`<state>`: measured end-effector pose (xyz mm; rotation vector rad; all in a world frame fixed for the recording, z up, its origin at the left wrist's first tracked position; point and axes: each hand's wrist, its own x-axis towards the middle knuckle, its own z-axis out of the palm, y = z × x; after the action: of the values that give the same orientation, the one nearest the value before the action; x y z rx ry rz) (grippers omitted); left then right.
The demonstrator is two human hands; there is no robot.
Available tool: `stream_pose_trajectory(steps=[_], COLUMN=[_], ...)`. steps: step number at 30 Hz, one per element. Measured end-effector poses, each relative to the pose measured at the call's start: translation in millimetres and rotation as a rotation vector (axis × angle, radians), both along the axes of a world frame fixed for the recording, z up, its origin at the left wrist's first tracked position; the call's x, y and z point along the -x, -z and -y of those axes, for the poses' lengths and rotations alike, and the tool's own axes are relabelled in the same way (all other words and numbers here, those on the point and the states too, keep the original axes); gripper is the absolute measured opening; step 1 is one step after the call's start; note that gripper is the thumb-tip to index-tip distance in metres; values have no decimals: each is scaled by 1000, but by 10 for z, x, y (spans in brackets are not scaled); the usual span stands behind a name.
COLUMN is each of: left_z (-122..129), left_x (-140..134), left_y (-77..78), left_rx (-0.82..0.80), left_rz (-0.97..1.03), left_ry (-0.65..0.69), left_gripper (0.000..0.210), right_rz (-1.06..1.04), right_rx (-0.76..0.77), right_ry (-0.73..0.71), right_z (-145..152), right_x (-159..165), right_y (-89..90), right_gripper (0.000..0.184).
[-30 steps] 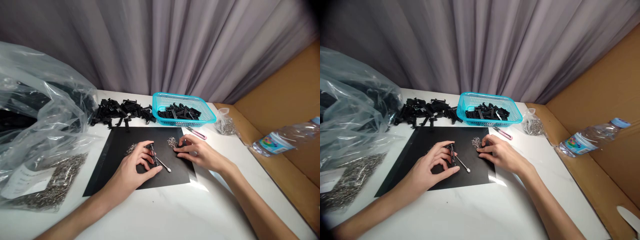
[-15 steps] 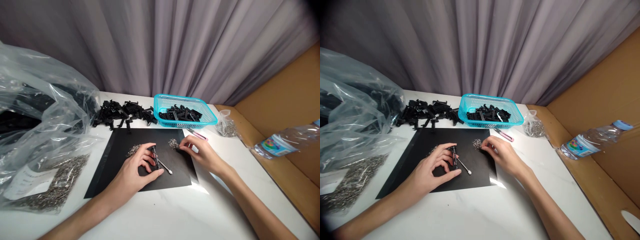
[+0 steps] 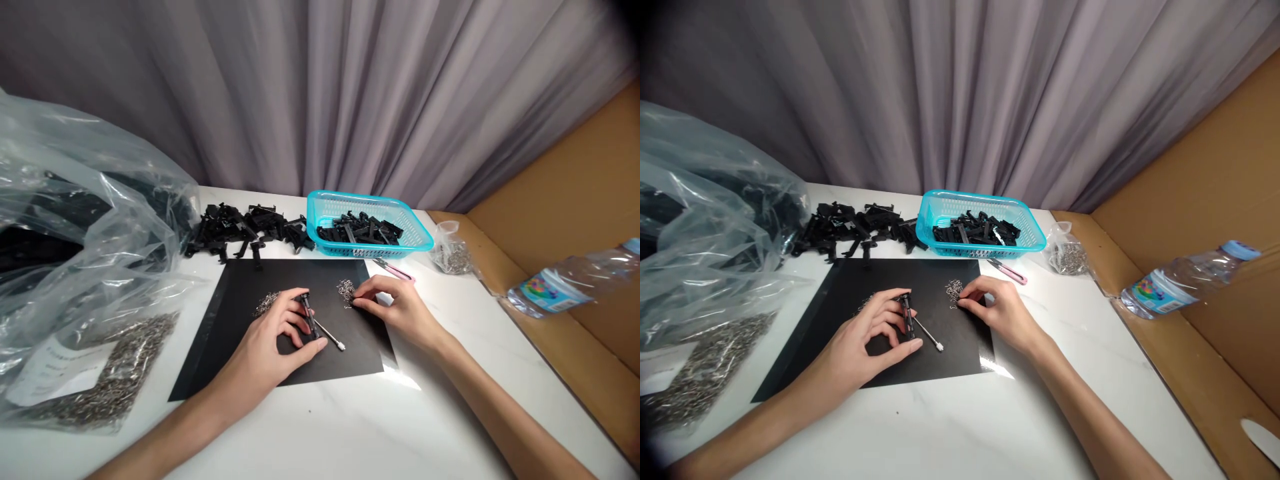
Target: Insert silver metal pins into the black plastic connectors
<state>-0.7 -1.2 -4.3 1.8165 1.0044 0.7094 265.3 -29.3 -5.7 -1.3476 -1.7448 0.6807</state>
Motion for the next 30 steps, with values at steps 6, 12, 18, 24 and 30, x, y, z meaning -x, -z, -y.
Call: stream_pose_trajectory(steps=[6,12,18,24,30], left_z=[-12,-5,2,-4,18], left_x=[-9,-1,8,6,23], left_y=[20,4,-19,-24,-38], left_rx=[-15,-57,-132,-108,-125], left_rz=[-5,-18,-67,-86,-168], left_ry=[11,15,39,71,83], left_gripper=[65,64,63,64,68], right_rz=[-22,106,72,27,-40], right_rx=[-9,-97,-82,-52,36], right_ry=[19,19,18,-33,-50], right_z=[5,22,11,7,83], right_x=[-1,27,-7,-1,142], right_y=[-21,-57,-55,-23,-91], right_gripper=[11,23,16,17,13])
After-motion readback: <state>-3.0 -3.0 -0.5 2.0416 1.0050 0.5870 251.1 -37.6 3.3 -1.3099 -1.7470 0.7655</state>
